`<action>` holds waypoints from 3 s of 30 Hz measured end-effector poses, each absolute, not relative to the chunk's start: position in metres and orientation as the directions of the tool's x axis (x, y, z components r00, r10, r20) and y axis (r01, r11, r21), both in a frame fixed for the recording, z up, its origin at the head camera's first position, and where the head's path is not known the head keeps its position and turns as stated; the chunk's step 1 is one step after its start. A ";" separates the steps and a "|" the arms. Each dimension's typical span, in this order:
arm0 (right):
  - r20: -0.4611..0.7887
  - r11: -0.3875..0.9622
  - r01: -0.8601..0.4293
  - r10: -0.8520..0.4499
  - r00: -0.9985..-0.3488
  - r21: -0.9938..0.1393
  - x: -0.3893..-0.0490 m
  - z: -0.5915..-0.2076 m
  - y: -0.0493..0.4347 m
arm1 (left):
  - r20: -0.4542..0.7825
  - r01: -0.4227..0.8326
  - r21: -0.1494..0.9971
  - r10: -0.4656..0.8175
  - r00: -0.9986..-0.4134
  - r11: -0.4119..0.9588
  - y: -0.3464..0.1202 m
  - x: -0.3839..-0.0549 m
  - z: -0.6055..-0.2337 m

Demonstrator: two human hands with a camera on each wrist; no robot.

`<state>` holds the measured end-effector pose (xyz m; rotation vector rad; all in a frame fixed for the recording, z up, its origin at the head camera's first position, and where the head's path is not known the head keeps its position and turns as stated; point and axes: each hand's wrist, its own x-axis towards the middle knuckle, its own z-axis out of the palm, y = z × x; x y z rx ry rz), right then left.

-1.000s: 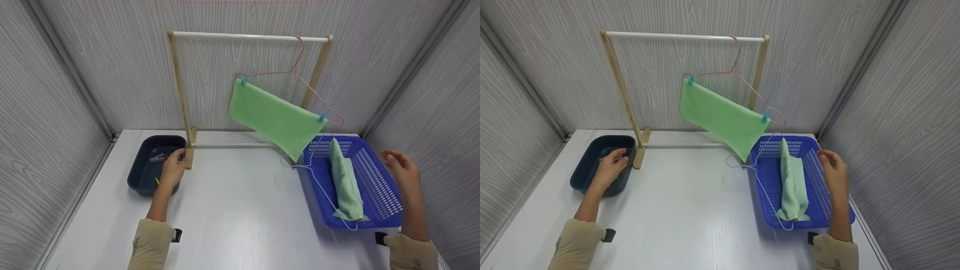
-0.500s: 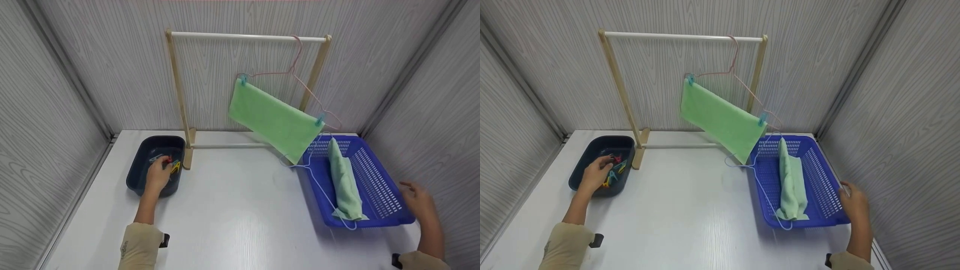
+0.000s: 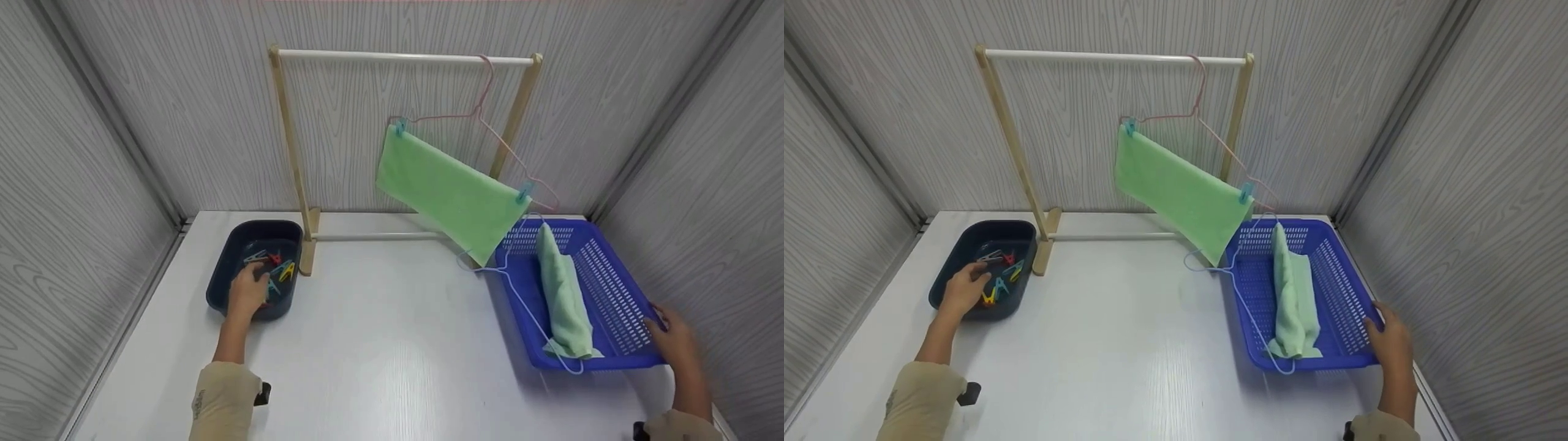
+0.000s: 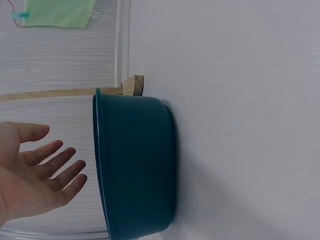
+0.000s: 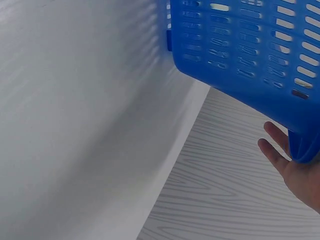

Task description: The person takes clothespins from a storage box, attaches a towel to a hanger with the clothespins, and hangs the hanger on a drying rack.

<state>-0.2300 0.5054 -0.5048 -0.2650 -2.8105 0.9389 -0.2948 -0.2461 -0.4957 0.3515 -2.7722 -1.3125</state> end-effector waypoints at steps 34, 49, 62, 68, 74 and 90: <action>0.108 0.748 0.161 0.297 -0.949 -0.644 -0.230 -0.510 0.505 | -0.118 -0.269 0.509 -0.243 -0.963 0.818 -0.259 -0.303 -0.520; 0.092 0.751 0.184 0.310 -0.946 -0.634 -0.229 -0.513 0.505 | -0.225 -0.267 0.422 -0.186 -0.956 0.866 -0.262 -0.316 -0.530; 0.076 0.723 0.185 0.313 -0.947 -0.665 -0.229 -0.510 0.503 | -0.210 -0.252 0.405 -0.179 -0.961 0.879 -0.258 -0.322 -0.535; 0.080 0.721 0.184 0.315 -0.946 -0.669 -0.228 -0.512 0.504 | -0.200 -0.261 0.413 -0.192 -0.961 0.873 -0.258 -0.320 -0.537; 0.090 0.719 0.180 0.320 -0.943 -0.671 -0.228 -0.514 0.505 | -0.197 -0.270 0.414 -0.204 -0.959 0.869 -0.257 -0.321 -0.538; 0.082 0.712 0.193 0.332 -0.940 -0.676 -0.229 -0.514 0.505 | -0.156 -0.338 0.530 -0.302 -0.940 0.778 -0.257 -0.326 -0.546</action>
